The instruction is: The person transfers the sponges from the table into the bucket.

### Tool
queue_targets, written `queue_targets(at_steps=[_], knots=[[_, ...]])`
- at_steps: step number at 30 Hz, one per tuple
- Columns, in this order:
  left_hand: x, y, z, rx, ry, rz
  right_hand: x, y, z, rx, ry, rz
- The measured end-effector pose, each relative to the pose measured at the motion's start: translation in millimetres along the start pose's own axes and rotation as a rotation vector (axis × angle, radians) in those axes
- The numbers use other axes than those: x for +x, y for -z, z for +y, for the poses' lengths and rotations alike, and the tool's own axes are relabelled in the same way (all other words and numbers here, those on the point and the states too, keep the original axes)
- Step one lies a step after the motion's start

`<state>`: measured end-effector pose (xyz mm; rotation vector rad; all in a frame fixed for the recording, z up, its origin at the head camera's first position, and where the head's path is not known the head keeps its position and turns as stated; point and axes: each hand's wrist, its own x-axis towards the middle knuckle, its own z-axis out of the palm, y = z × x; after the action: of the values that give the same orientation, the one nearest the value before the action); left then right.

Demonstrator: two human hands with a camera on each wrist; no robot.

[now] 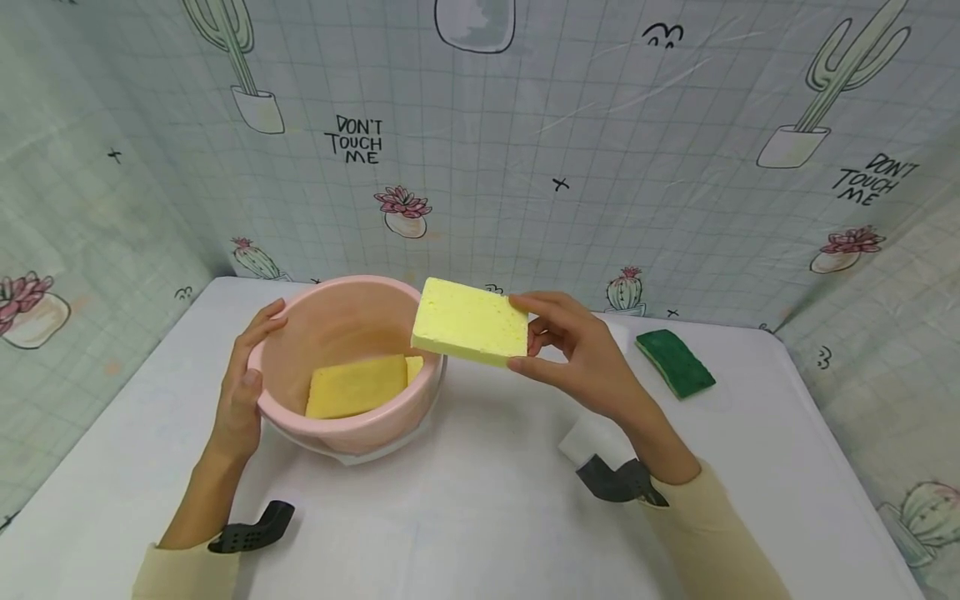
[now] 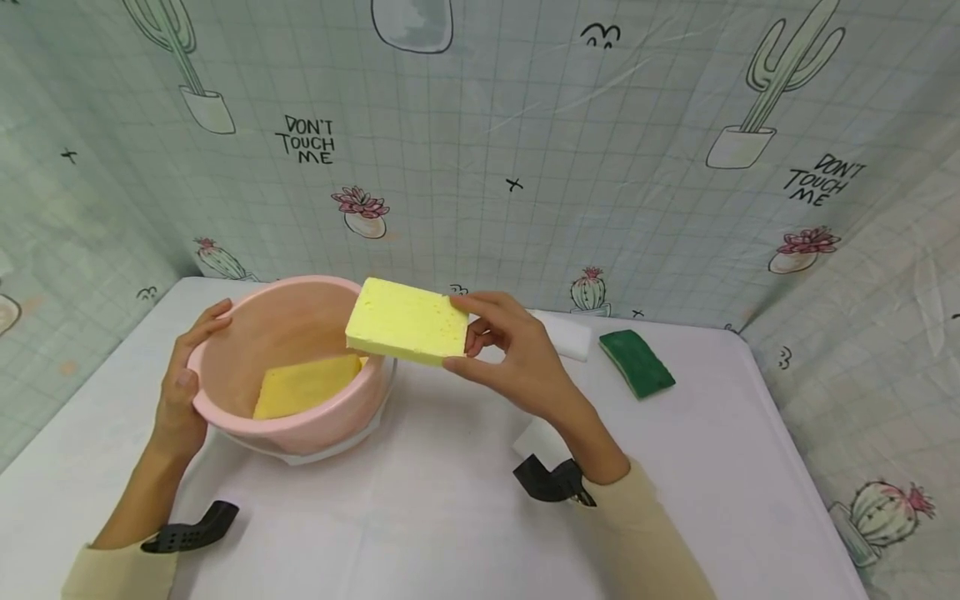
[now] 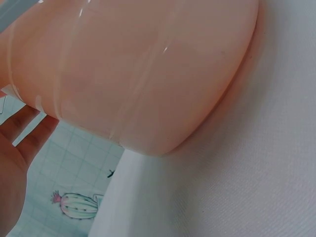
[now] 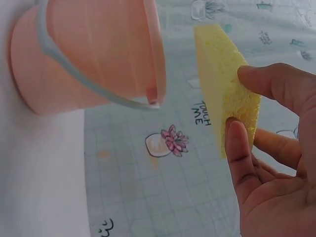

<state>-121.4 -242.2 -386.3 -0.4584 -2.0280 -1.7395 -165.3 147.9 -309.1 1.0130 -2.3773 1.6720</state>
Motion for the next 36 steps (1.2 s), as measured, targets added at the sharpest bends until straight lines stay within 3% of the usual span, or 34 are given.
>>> queue_targets(at_steps=[10,26,36], knots=[[-1.2,0.6,0.2,0.033,0.006,-0.003,12,-12,-11,-0.077,0.04,-0.014],[-0.1,-1.8,2.8,0.068,0.076,0.012,34,-44,-24,-0.03,0.112,-0.081],[0.9,-0.8,3.0,0.032,0.03,0.003,46,-66,-30,-0.052,0.123,-0.154]])
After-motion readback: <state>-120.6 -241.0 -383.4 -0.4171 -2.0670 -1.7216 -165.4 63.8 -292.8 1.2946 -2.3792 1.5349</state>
